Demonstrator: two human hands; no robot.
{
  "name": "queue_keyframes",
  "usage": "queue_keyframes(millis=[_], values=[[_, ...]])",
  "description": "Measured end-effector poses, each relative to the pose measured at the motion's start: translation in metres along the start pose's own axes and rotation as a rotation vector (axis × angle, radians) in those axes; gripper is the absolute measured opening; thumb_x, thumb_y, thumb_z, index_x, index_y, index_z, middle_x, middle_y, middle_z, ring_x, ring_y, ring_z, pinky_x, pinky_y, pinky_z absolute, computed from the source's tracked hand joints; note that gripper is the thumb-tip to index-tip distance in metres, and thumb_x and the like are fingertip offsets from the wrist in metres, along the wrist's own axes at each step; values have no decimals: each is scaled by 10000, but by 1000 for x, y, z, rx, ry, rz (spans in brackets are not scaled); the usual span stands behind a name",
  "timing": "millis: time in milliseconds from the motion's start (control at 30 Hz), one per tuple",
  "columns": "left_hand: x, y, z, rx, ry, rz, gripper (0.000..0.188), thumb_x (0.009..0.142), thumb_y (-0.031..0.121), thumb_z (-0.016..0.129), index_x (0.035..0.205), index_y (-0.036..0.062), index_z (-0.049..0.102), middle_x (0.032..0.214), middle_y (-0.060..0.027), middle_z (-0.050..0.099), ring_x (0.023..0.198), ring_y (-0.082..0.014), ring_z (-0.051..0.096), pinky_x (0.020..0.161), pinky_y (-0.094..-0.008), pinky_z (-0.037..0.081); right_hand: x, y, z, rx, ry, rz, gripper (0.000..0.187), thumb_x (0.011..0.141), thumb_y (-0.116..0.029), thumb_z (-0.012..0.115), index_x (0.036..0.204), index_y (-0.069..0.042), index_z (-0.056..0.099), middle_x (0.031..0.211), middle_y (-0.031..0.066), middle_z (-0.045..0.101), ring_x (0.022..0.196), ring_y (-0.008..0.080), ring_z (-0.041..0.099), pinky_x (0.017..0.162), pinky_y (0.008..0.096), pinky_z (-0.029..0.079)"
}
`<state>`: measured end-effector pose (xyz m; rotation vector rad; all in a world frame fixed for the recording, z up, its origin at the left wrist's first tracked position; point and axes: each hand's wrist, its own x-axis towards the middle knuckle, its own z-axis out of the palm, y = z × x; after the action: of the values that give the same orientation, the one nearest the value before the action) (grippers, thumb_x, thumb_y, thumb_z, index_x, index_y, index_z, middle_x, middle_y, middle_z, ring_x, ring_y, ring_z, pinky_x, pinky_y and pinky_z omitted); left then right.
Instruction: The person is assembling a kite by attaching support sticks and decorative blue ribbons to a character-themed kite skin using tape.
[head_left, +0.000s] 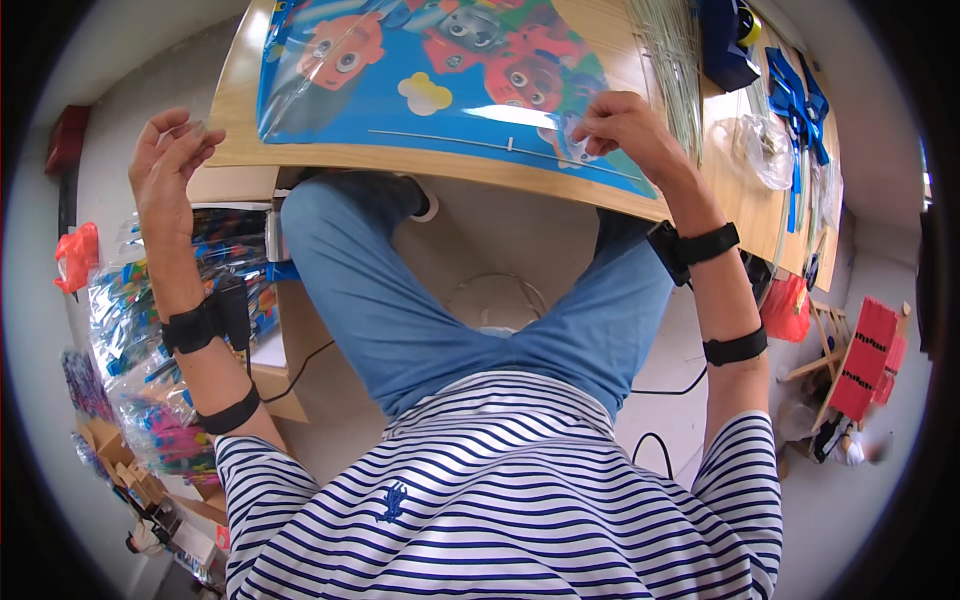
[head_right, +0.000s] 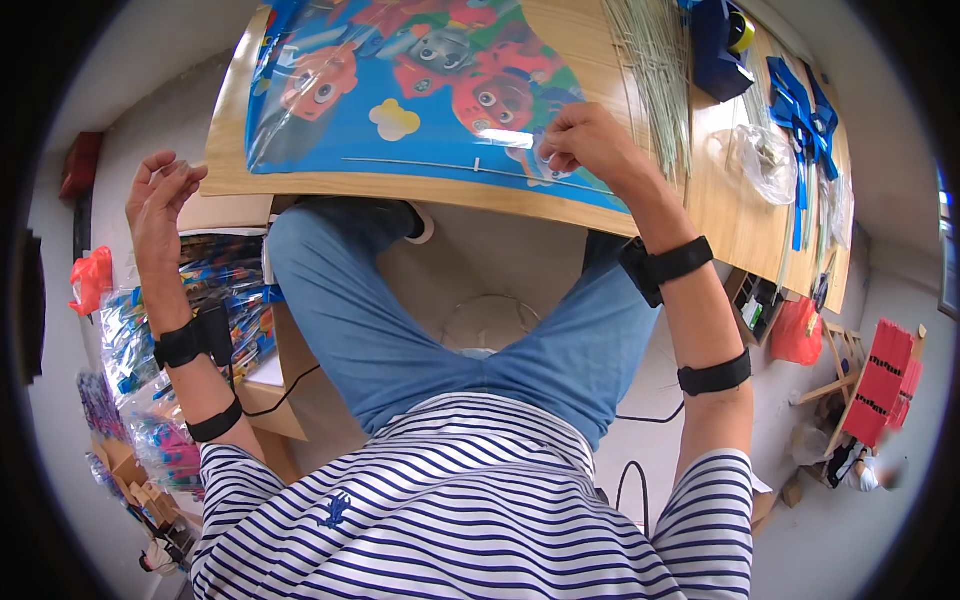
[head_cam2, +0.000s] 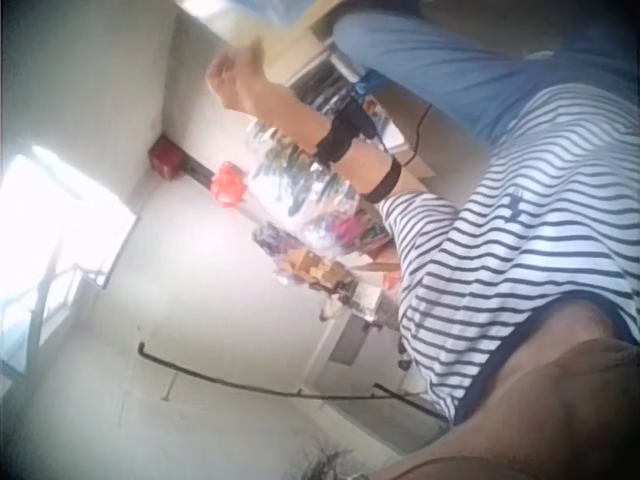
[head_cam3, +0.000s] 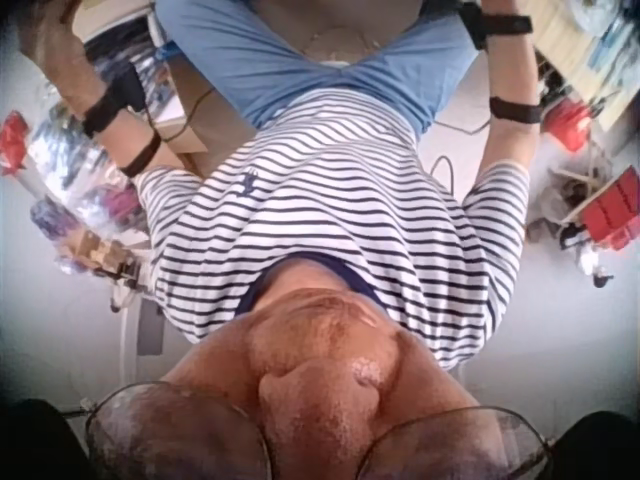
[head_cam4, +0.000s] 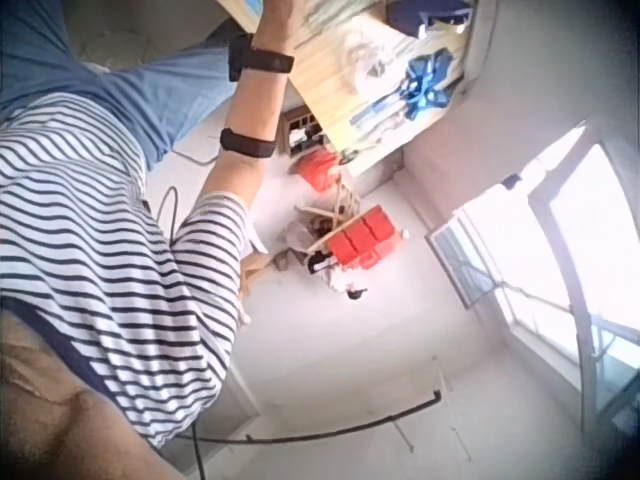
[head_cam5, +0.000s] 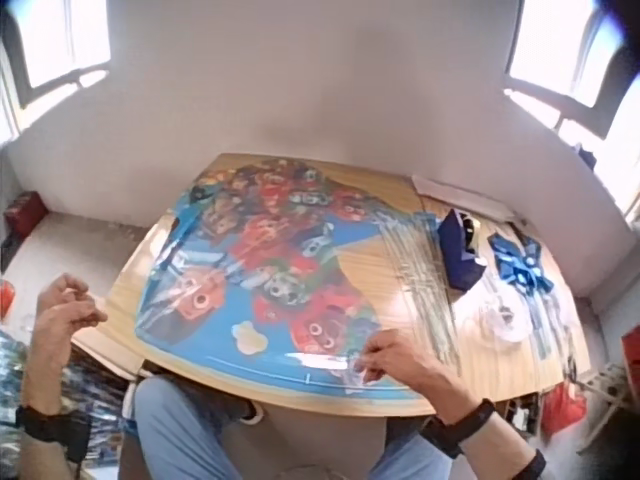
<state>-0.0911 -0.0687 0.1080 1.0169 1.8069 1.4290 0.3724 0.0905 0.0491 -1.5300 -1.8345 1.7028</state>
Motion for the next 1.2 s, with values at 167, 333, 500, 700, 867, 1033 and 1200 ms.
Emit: queue_keyframes(millis=[167,333,500,700,867,1033,1200], values=[[-4,6,14,-31,-1,41,265,854,18,653,1102,-7,565,936,-92,655,865,-218,707,772,-250,540,-7,6,-12,-75,25,8,136,913,-121,572,837,-15,610,863,94,695,665,109,606,658,268,500],[-5,-4,46,-67,-90,25,256,849,22,657,1088,-4,571,920,-90,655,844,-217,711,782,-253,543,-25,33,-26,-94,77,81,134,917,-114,558,842,-15,608,853,87,688,654,111,606,640,261,496],[-2,-2,57,-29,-151,-14,259,862,25,659,1104,21,567,934,-65,659,880,-211,711,806,-254,558,-33,46,-30,-100,145,65,119,841,-70,557,820,21,632,772,106,678,603,132,621,559,271,493],[-3,4,60,-3,-153,-2,257,865,40,662,1104,26,568,930,-65,661,875,-208,712,807,-254,557,-34,48,-31,-157,119,101,104,896,-93,565,834,-23,612,808,69,688,639,110,613,603,255,496],[-5,7,66,-27,-131,15,241,846,41,678,1062,4,577,873,-70,655,803,-193,704,771,-262,538,-36,48,-30,-147,120,111,108,891,-94,558,831,-24,614,810,65,688,645,111,613,614,255,496],[-5,7,67,-41,-132,14,243,844,35,673,1066,5,578,876,-71,657,802,-191,702,771,-263,536,-38,44,-36,-128,133,94,114,885,-101,557,825,-21,611,803,65,679,656,108,597,619,251,486],[-5,-3,71,-84,-149,8,244,842,30,668,1068,6,578,878,-70,658,796,-188,699,764,-261,535,-46,42,-46,-191,181,33,91,846,-81,566,782,-24,598,737,38,614,629,93,531,579,245,431]])
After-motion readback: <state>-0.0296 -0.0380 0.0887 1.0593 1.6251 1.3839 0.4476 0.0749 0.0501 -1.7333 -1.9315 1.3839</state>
